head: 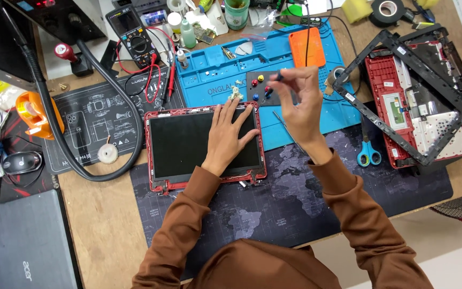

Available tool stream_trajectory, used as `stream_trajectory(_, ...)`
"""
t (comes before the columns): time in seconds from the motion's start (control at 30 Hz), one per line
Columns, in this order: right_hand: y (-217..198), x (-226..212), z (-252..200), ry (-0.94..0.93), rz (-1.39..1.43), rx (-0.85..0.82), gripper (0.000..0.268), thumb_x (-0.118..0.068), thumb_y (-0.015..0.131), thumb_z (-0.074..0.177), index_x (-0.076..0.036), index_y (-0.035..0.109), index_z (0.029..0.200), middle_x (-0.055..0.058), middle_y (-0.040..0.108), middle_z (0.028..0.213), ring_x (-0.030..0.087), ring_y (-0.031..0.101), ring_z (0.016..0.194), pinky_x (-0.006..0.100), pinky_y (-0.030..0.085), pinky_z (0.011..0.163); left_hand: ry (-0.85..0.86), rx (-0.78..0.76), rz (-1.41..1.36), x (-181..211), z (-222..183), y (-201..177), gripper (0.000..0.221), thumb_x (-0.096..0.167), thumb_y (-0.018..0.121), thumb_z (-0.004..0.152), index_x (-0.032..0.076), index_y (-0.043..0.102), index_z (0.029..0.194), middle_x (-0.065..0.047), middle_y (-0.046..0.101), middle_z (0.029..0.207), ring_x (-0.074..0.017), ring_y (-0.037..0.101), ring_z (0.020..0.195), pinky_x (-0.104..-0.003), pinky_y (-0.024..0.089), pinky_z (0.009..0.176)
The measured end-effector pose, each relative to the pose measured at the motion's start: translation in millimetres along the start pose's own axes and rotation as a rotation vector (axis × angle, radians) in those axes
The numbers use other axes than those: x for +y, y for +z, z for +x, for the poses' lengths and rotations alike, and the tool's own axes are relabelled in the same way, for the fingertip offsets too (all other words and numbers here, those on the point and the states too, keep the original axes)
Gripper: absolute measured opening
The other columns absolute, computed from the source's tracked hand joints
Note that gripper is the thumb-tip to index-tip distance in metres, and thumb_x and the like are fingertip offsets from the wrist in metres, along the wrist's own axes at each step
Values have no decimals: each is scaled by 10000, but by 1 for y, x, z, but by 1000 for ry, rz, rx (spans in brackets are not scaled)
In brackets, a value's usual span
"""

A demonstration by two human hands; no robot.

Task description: Repairing a laptop by disassembling and reassembling the screen components using a screwdriver.

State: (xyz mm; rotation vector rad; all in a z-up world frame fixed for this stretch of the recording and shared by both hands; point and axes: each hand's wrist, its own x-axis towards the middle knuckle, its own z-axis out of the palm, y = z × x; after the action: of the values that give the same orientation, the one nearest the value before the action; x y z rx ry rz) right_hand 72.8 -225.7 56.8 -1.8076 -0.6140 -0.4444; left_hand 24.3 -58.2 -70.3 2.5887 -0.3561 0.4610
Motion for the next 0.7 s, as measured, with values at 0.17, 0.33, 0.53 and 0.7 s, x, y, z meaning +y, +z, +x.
stream_trajectory(0.17,0,-8,3,-18,-22,4,233,-75,595,1081,-49,411,1221,115,510,1163,271,664,1075,386,603,929,4,-1,-1,1,0,-2,635,599,659,927,257,570,1455,-126,496,1519,-306,415,1462,-480,175,1257)
stream_trajectory(0.33,-1,5,-3,-17,-59,2,208,-76,581,1099,-28,432,1236,142,559,1136,301,687,1047,413,620,904,2,-3,-7,2,0,-4,635,601,657,926,258,571,1453,-124,500,1517,-305,421,1458,-483,175,1257)
stream_trajectory(0.53,2,-17,2,-16,-37,-24,172,-66,515,1116,-32,423,1257,169,583,1196,345,698,1106,461,617,945,2,7,-4,1,0,-5,634,589,679,917,248,585,1443,-127,505,1512,-305,420,1459,-481,178,1256)
stream_trajectory(0.7,-3,4,-6,-4,-108,29,246,-94,685,1045,-55,477,1170,119,645,1052,295,731,1002,388,621,877,4,11,13,2,-1,-2,624,596,652,936,251,577,1450,-122,497,1523,-297,410,1466,-485,165,1258)
